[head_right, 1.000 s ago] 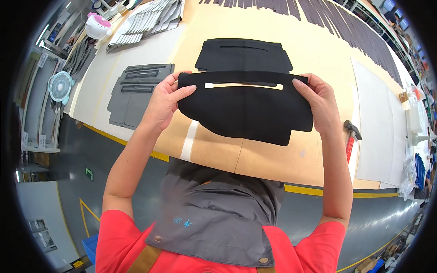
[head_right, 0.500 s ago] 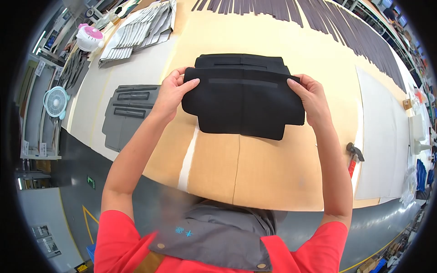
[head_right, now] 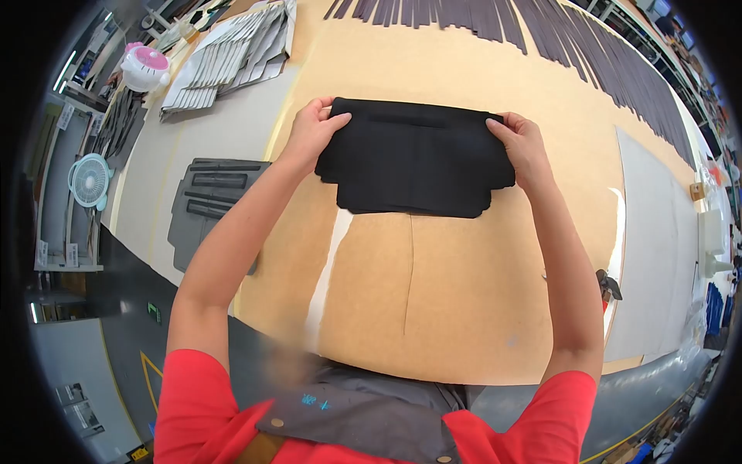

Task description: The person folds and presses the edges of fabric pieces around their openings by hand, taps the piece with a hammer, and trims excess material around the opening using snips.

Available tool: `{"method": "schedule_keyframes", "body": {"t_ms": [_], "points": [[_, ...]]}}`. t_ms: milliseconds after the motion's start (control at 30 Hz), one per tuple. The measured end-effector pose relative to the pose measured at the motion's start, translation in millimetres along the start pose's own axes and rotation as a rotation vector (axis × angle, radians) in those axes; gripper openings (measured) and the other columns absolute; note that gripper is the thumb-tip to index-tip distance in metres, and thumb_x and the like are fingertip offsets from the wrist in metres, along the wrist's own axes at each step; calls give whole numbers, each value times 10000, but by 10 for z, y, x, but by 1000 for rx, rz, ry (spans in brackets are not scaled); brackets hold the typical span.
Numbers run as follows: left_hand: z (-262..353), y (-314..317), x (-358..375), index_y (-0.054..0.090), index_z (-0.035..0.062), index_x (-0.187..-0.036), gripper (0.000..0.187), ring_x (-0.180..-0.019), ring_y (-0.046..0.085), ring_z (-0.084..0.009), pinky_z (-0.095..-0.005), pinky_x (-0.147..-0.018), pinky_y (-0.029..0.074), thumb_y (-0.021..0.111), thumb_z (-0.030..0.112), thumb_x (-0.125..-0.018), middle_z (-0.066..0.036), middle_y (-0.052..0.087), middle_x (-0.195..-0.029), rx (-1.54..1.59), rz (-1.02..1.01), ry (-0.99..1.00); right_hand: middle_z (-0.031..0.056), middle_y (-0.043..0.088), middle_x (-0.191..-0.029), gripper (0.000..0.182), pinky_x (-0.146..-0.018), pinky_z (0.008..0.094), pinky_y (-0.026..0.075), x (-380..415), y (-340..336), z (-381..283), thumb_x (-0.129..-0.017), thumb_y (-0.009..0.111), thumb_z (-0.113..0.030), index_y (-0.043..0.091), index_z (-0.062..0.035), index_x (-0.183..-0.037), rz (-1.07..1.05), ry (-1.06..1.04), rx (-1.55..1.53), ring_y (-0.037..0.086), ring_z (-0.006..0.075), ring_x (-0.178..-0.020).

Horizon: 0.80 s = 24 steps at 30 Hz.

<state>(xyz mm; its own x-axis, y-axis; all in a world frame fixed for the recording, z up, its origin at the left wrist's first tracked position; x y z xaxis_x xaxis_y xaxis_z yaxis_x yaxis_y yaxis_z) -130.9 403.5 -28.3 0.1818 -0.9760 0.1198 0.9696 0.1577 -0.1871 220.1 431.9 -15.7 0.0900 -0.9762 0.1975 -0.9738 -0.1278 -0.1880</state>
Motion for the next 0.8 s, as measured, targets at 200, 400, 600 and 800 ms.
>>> {"method": "schedule_keyframes", "body": {"t_ms": [200,400,600,800], "points": [[779,-465,680,630,11,-1240,346,-972,674,-167,-286,-865,541,671,53,-900,-80,723,-1105,-226,164,447,171,599,-1318,485,-922,376,505,76,-85,-314,-953,722,-289,608,-36,-1350,339,-663,697,598,275,-1118],[2033,-493,2892,704,47,-893,92,-885,645,-182,-258,-763,511,644,90,-949,-81,700,-966,407,-377,273,100,688,-1154,319,-896,346,524,951,1713,-830,-958,698,-226,684,-45,-1221,-247,-561,392,652,229,-1016],[2136,-866,3637,767,115,-779,114,-927,621,-168,-235,-760,496,734,75,-880,-98,716,-987,474,-536,385,156,711,-1120,276,-915,413,530,1077,3211,-703,-940,700,-194,678,-24,-1156,-506,-545,382,665,314,-1048],[1485,-1822,3813,707,90,-935,71,-1062,631,-312,-358,-836,548,704,25,-908,-159,657,-1100,464,-250,609,144,693,-996,317,-848,418,522,1118,3771,-565,-860,792,-228,638,-20,-1042,-372,-769,723,657,326,-993]]}}
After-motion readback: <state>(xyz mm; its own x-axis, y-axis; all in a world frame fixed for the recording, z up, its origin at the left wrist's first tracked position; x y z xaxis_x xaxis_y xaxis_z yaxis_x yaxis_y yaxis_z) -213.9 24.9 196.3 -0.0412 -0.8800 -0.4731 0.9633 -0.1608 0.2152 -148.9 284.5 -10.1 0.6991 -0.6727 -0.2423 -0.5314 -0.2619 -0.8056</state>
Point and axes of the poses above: each hand's wrist, its own x-axis away from the middle knuckle, its own y-axis out of the palm, z = x × y, the point moved 7 cm from there along -x, towards the middle knuckle
